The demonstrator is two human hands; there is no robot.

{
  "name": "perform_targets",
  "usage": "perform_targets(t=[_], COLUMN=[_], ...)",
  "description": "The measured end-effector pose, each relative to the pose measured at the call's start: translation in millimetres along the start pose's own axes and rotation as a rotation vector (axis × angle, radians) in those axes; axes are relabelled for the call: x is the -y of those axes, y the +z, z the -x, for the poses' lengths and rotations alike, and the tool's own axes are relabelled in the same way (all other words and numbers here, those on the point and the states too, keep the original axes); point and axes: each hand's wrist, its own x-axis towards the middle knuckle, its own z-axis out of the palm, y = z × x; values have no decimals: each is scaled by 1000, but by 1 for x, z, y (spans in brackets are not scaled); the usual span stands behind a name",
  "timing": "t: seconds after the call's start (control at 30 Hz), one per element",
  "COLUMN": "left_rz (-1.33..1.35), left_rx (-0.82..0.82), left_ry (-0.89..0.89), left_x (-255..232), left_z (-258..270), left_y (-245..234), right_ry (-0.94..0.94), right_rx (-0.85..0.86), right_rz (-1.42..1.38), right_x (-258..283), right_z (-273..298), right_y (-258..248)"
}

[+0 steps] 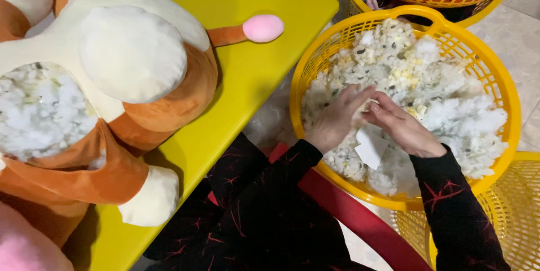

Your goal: The person repeatedly scoops white stuffing from a yellow basket and packs it into the open cavity of a large plush toy on a yellow table. The person uses both hands to push and distribute the stuffing inside the toy's body.

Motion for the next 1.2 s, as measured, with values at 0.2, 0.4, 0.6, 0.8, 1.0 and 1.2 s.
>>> perform_targets(t=[0.2,0.4,0.6,0.8,1.0,1.2], left_rz=[571,824,1230,879,1455,408], left_rx=[-364,-452,-564,-505,-683,-778], left_ry=[-268,-429,-671,-405,-443,-635], left_x=[34,23,3,-27,-73,-77], left_z=[-8,-4,4,90,204,266], left_y=[13,17,18,-41,-159,-328], right_ry=[-256,-103,-606,-728,-1113,-1165], right_rx=[-114,120,-94,98,345,519], right_rz=[227,-389,534,927,948,543], right_x=[2,-30,-16,18,55,103], right_z=[18,19,13,22,13,-43], right_y=[-10,11,62,149,263,402])
